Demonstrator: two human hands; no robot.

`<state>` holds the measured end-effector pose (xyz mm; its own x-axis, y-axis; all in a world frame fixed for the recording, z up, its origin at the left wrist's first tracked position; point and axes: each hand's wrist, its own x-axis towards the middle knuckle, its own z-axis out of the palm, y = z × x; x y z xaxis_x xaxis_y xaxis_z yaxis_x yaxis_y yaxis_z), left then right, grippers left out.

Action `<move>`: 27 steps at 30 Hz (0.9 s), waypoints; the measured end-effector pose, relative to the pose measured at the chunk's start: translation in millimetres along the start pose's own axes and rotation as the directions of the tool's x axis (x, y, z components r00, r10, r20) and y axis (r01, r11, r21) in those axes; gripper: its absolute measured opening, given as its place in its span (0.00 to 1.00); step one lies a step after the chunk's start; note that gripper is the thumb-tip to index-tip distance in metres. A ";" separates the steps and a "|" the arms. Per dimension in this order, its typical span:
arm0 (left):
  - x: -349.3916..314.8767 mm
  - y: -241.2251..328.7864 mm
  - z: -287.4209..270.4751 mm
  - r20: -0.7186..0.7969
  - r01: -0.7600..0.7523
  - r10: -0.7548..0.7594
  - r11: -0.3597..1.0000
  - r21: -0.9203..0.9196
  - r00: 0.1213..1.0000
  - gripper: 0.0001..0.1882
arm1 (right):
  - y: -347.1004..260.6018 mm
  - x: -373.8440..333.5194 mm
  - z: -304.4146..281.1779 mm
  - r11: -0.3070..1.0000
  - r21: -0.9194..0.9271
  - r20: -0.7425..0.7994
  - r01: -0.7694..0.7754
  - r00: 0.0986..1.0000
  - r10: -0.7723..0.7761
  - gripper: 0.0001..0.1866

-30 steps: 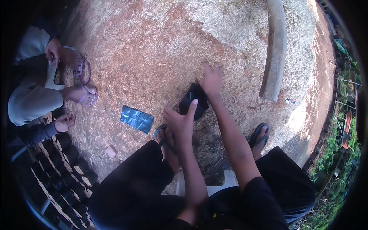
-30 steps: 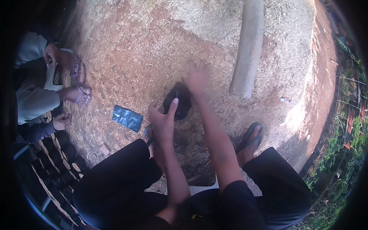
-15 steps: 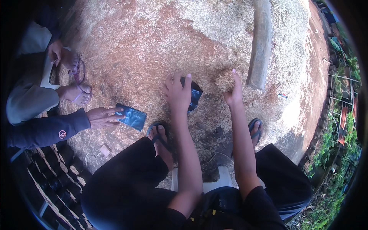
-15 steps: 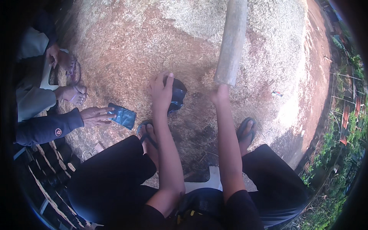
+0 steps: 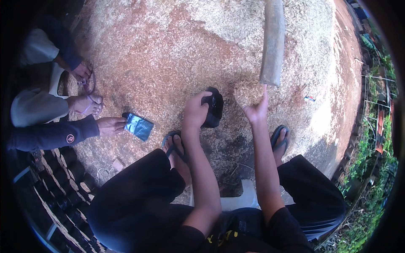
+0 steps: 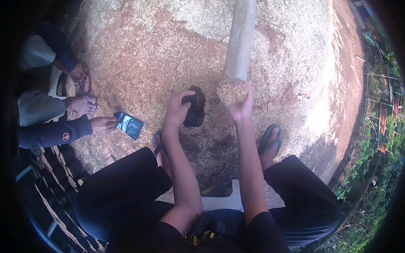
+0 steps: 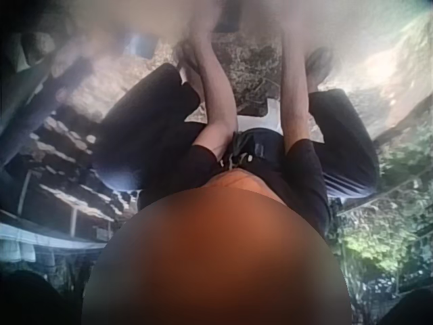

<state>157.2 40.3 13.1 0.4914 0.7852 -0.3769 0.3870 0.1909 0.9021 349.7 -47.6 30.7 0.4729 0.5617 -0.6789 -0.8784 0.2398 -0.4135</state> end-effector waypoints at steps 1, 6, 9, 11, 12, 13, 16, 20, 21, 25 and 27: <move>-0.8 6.6 4.1 -0.010 -0.088 0.087 0.996 -0.034 0.996 0.27 | -2.3 -5.1 3.5 0.999 0.034 -0.001 -0.009 1.000 0.009 0.38; -1.7 21.5 24.0 -0.065 -0.376 0.372 0.923 -0.077 0.926 0.34 | -20.7 -26.1 23.8 0.994 0.105 0.001 -0.005 1.000 0.005 0.38; -3.4 16.3 33.0 -0.113 -0.325 0.315 0.942 -0.087 0.942 0.35 | -16.5 -33.0 30.7 0.999 0.040 0.066 0.007 0.998 -0.010 0.37; -4.5 12.1 34.8 -0.127 -0.278 0.266 0.956 -0.094 0.956 0.36 | -8.8 -36.5 31.4 1.000 -0.007 0.186 0.008 0.983 -0.006 0.37; -3.8 10.6 34.4 -0.138 -0.310 0.298 0.948 -0.074 0.945 0.35 | -3.4 -37.3 31.4 1.000 -0.020 0.246 -0.001 0.969 0.006 0.38; -2.0 9.5 33.2 -0.142 -0.335 0.325 0.941 -0.054 0.935 0.34 | 1.9 -37.8 31.3 0.999 -0.042 0.252 0.000 0.968 0.011 0.38; 3.2 8.5 30.3 -0.173 -0.348 0.328 0.932 -0.100 0.929 0.32 | 15.8 -39.5 31.6 0.995 -0.101 0.253 -0.009 0.967 0.035 0.36; 7.8 6.4 33.1 -0.202 -0.244 0.182 0.903 -0.352 0.962 0.27 | 28.2 -40.5 36.1 0.979 -0.199 0.218 -0.038 0.973 0.082 0.37; 8.6 5.4 34.6 -0.212 -0.230 0.155 0.887 -0.400 0.965 0.26 | 30.1 -40.8 37.5 0.974 -0.226 0.224 -0.026 0.971 0.077 0.38; 8.2 1.0 37.1 -0.315 -0.253 0.134 0.893 -0.373 0.940 0.18 | 34.7 -40.5 41.5 0.944 -0.328 0.232 0.027 0.971 0.053 0.38; 6.1 -0.1 35.5 -0.343 -0.218 0.106 0.926 -0.309 0.933 0.12 | 36.1 -38.5 41.5 0.925 -0.375 0.235 0.057 0.971 0.036 0.38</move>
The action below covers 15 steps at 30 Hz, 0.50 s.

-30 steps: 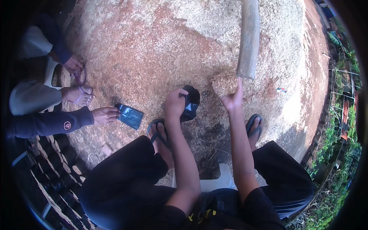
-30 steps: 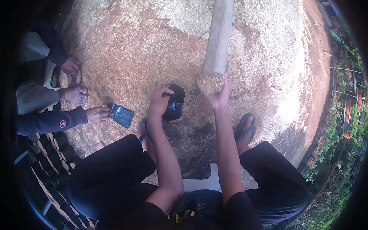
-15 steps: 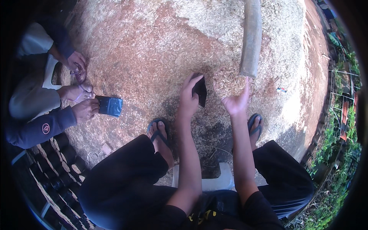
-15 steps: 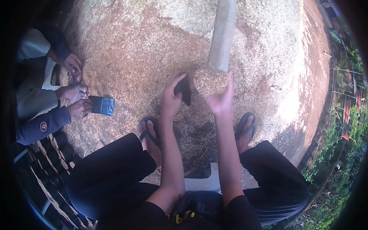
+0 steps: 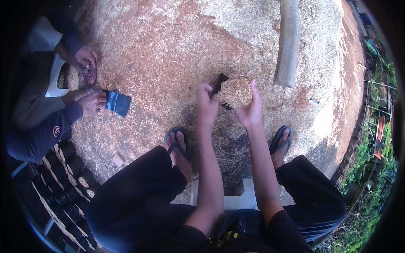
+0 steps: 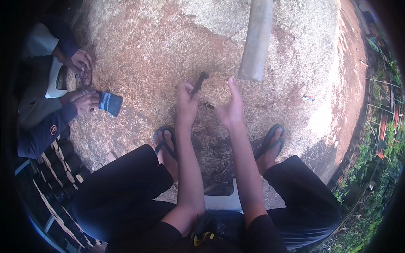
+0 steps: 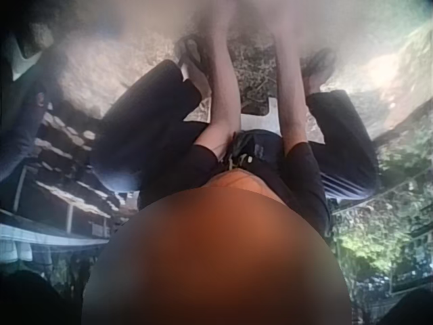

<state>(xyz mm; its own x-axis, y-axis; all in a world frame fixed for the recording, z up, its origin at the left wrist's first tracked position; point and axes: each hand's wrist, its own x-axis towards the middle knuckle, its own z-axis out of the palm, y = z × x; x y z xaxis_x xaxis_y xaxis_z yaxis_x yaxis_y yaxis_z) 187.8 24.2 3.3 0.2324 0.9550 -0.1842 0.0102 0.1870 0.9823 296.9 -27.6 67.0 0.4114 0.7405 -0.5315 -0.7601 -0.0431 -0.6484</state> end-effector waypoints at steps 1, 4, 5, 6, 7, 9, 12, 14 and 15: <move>-1.5 0.7 -2.5 -0.008 0.018 -0.017 0.999 0.051 1.000 0.10 | 1.0 1.1 -0.7 1.000 -0.022 -0.005 0.009 1.000 -0.009 0.38; -0.5 4.1 -11.9 0.005 0.083 -0.086 0.971 0.224 0.996 0.06 | 6.4 6.1 -4.6 0.999 -0.044 -0.064 0.029 0.997 -0.032 0.35; 0.6 5.2 -14.5 0.013 0.105 -0.113 0.953 0.283 0.994 0.08 | 9.4 9.0 -5.8 0.999 -0.023 -0.113 0.033 0.993 -0.035 0.31; 1.5 6.0 -16.0 0.005 0.073 -0.078 0.954 0.291 0.997 0.09 | 12.6 11.8 -7.1 0.999 -0.002 -0.161 0.037 0.986 -0.037 0.28; 2.4 6.5 -17.3 -0.002 0.042 -0.043 0.953 0.299 0.999 0.10 | 15.7 14.6 -8.4 0.998 -0.022 -0.204 0.052 0.977 -0.055 0.28; 2.5 6.8 -18.3 -0.018 -0.020 0.027 0.952 0.307 0.999 0.11 | 20.3 18.7 -11.7 0.993 -0.085 -0.286 0.079 0.953 -0.100 0.28; 1.6 5.5 -16.9 -0.037 -0.075 0.090 0.953 0.295 0.995 0.11 | 22.6 21.2 -15.4 0.992 -0.113 -0.325 0.063 0.941 -0.097 0.31; 1.1 4.3 -15.7 -0.039 -0.056 0.069 0.960 0.274 0.997 0.11 | 21.3 19.9 -16.4 0.988 -0.118 -0.265 0.097 0.956 -0.125 0.33; 1.1 3.9 -15.4 -0.040 -0.061 0.074 0.963 0.263 0.996 0.11 | 20.6 18.6 -16.1 0.986 -0.128 -0.259 0.106 0.956 -0.137 0.33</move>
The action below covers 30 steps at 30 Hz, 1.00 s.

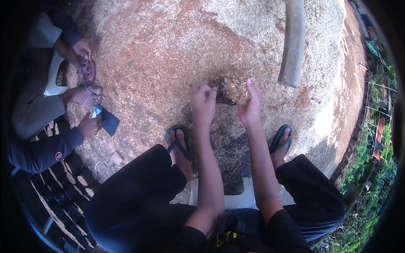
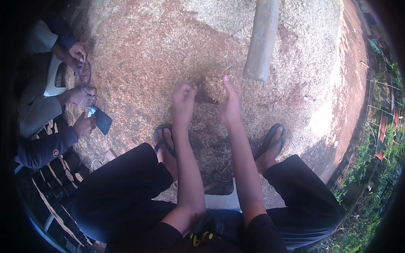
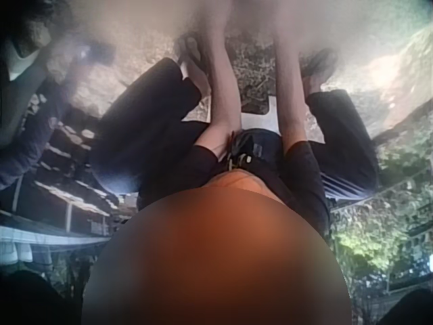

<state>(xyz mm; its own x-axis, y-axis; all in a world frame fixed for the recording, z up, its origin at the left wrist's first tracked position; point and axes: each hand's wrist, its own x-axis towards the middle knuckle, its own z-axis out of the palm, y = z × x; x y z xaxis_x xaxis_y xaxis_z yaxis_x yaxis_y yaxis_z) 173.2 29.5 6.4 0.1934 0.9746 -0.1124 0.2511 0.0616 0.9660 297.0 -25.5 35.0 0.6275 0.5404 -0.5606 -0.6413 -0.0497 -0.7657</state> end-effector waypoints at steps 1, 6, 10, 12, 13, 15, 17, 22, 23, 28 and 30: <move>0.2 -0.3 0.5 -0.006 0.000 0.000 1.000 -0.009 1.000 0.12 | -1.1 -1.5 0.3 1.000 -0.007 0.005 0.012 1.000 -0.012 0.34; 0.6 -0.4 0.6 -0.007 0.006 -0.006 1.000 -0.030 1.000 0.12 | -5.2 -11.8 4.1 0.994 -0.086 0.055 0.071 0.996 -0.067 0.34; 0.2 0.5 0.9 -0.001 0.041 -0.041 0.996 -0.075 0.999 0.12 | -5.2 -15.3 6.7 0.981 -0.176 0.103 0.083 0.993 -0.065 0.31; 0.9 1.1 1.2 -0.004 0.047 -0.048 0.993 -0.106 0.999 0.12 | -4.8 -13.6 7.4 0.973 -0.196 0.174 0.123 0.981 -0.089 0.24; 1.3 1.4 1.5 -0.010 0.039 -0.041 0.992 -0.120 0.999 0.11 | -5.9 -12.9 6.2 0.950 -0.224 0.258 0.219 0.953 -0.159 0.22; 1.7 1.7 1.6 -0.019 0.043 -0.046 0.990 -0.133 0.999 0.11 | -7.2 -11.1 4.2 0.882 -0.282 0.367 0.379 0.892 -0.266 0.17; 1.6 1.2 1.9 -0.024 0.069 -0.073 0.991 -0.116 0.997 0.12 | -7.2 -10.0 3.2 0.888 -0.291 0.371 0.356 0.898 -0.238 0.16; 0.6 -4.9 2.3 -0.009 0.072 -0.074 0.988 -0.140 0.997 0.12 | -12.7 -11.3 3.9 0.853 -0.438 0.309 0.285 0.938 -0.155 0.16; 0.5 -6.9 2.5 -0.014 0.055 -0.058 0.988 -0.141 0.998 0.12 | -15.9 -12.6 3.9 0.860 -0.435 0.313 0.266 0.940 -0.132 0.17; 1.4 -17.3 -2.7 -0.060 0.017 -0.024 0.994 -0.111 0.998 0.12 | -37.6 -19.0 3.6 0.703 -0.604 0.456 0.375 0.886 -0.081 0.15; 1.0 -18.6 -5.8 -0.081 0.031 -0.038 0.996 -0.086 0.996 0.13 | -42.3 -20.2 4.6 0.484 -0.708 0.499 0.515 0.849 -0.173 0.13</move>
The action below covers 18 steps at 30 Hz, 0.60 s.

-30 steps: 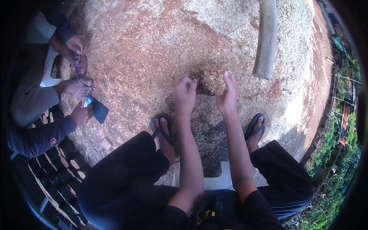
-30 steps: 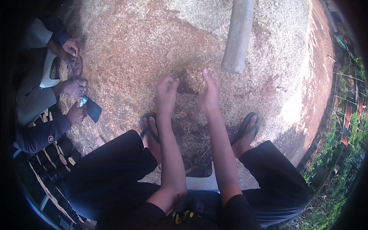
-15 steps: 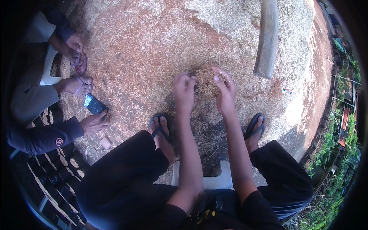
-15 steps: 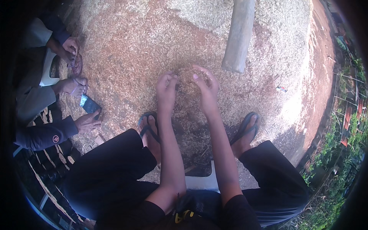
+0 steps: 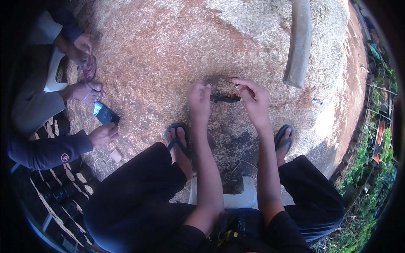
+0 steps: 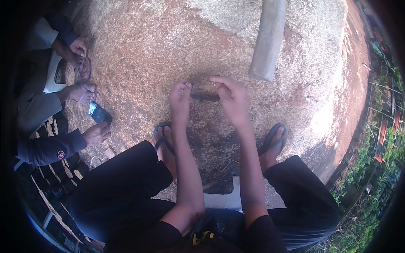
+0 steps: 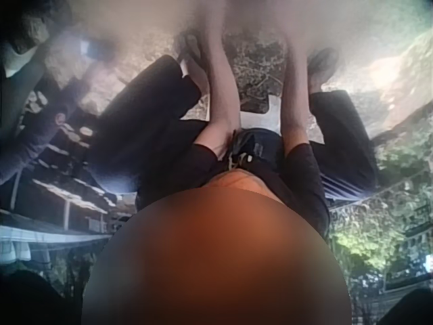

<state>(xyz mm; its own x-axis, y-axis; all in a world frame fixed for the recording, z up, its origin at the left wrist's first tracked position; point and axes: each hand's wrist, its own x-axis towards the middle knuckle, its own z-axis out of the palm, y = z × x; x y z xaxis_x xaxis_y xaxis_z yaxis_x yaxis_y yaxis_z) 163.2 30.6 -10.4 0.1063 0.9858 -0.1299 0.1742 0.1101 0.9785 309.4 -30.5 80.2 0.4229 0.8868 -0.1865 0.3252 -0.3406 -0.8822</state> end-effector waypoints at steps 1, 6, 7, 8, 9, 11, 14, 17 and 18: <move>-0.1 0.3 -1.2 -0.016 0.021 -0.021 1.000 0.009 1.000 0.14 | -0.3 1.8 0.8 0.982 -0.161 -0.018 0.098 0.995 -0.102 0.12; -5.9 6.5 -7.1 -0.003 0.085 -0.088 0.954 0.287 0.996 0.20 | 12.6 19.9 3.5 0.742 -0.608 -0.181 0.284 0.860 -0.477 0.10; -8.7 7.7 -8.0 0.017 0.104 -0.117 0.934 0.340 0.993 0.20 | 16.8 23.8 3.7 0.758 -0.615 -0.180 0.217 0.897 -0.403 0.11; -12.0 8.4 -8.6 0.032 0.131 -0.156 0.907 0.401 0.987 0.21 | 20.8 27.3 3.8 0.775 -0.616 -0.188 0.141 0.929 -0.318 0.11; -15.0 8.7 -8.1 0.023 0.122 -0.144 0.903 0.411 0.989 0.21 | 24.1 30.3 3.3 0.786 -0.613 -0.206 0.076 0.945 -0.253 0.12; -18.8 8.2 -5.5 -0.002 0.122 -0.135 0.890 0.439 0.991 0.21 | 26.9 37.3 6.0 0.784 -0.620 -0.135 0.009 0.984 -0.118 0.13; -20.2 8.7 -6.2 0.093 0.041 -0.091 0.899 0.436 0.992 0.19 | 21.2 36.6 6.0 0.814 -0.581 -0.129 0.022 0.985 -0.119 0.12; -16.1 14.6 -10.9 0.052 0.030 -0.050 0.942 0.334 0.997 0.18 | 12.7 20.0 -4.2 0.911 -0.405 -0.213 -0.083 0.977 -0.006 0.11; -14.9 17.7 -13.4 -0.003 0.056 -0.057 0.958 0.280 0.998 0.17 | 12.1 13.1 -8.3 0.947 -0.311 -0.239 -0.083 0.971 0.007 0.10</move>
<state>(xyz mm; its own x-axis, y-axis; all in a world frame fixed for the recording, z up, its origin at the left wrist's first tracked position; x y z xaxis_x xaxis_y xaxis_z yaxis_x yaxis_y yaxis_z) 151.6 19.5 11.0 0.0936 0.9782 -0.1853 0.4467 0.1251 0.8859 326.0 -25.6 70.7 0.6151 0.7841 -0.0833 0.5361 -0.4934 -0.6849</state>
